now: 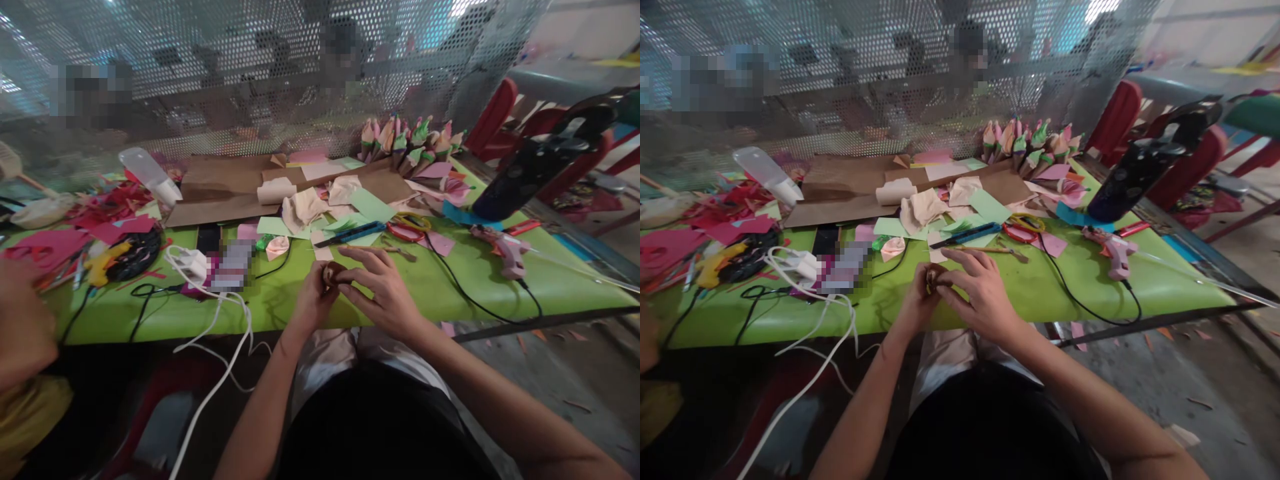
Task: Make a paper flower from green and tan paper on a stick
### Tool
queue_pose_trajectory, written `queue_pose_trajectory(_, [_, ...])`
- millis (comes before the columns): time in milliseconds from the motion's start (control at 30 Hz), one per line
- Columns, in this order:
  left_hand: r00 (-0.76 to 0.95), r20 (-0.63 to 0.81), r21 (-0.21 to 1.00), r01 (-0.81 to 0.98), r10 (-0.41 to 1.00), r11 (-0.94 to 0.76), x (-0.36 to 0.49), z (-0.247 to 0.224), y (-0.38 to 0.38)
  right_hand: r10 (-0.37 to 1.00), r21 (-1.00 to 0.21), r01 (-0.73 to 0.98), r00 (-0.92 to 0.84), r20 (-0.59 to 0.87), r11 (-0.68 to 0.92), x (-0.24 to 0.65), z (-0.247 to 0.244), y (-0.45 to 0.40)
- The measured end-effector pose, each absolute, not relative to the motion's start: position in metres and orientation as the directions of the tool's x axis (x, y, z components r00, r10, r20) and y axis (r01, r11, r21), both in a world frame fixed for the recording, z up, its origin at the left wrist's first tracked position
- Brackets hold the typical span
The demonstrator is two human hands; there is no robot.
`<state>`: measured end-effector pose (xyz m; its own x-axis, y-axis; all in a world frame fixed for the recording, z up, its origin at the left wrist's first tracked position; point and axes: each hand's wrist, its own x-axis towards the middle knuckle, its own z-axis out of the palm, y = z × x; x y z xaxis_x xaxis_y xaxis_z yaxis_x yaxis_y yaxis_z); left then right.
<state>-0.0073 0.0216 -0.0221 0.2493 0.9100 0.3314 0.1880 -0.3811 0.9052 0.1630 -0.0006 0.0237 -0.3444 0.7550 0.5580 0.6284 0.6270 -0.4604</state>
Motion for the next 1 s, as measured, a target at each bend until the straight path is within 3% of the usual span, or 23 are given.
queue_pose_trajectory(333, [0.233,0.321,0.87,0.312,0.918,-0.383,-0.008,-0.028,0.023,0.729,-0.413,0.663,-0.302,0.614,0.624,0.162,0.028,0.011])
queue_pose_trajectory(700, [0.281,0.265,0.838,0.406,0.922,-0.365,-0.006,-0.027,0.021,0.693,-0.223,0.742,-0.415,0.59,0.633,0.161,0.038,0.017])
queue_pose_trajectory(1000, [0.28,0.247,0.881,0.334,0.928,-0.335,-0.007,-0.023,0.024,0.698,-0.25,0.696,-0.486,0.526,0.673,0.163,0.035,0.016])
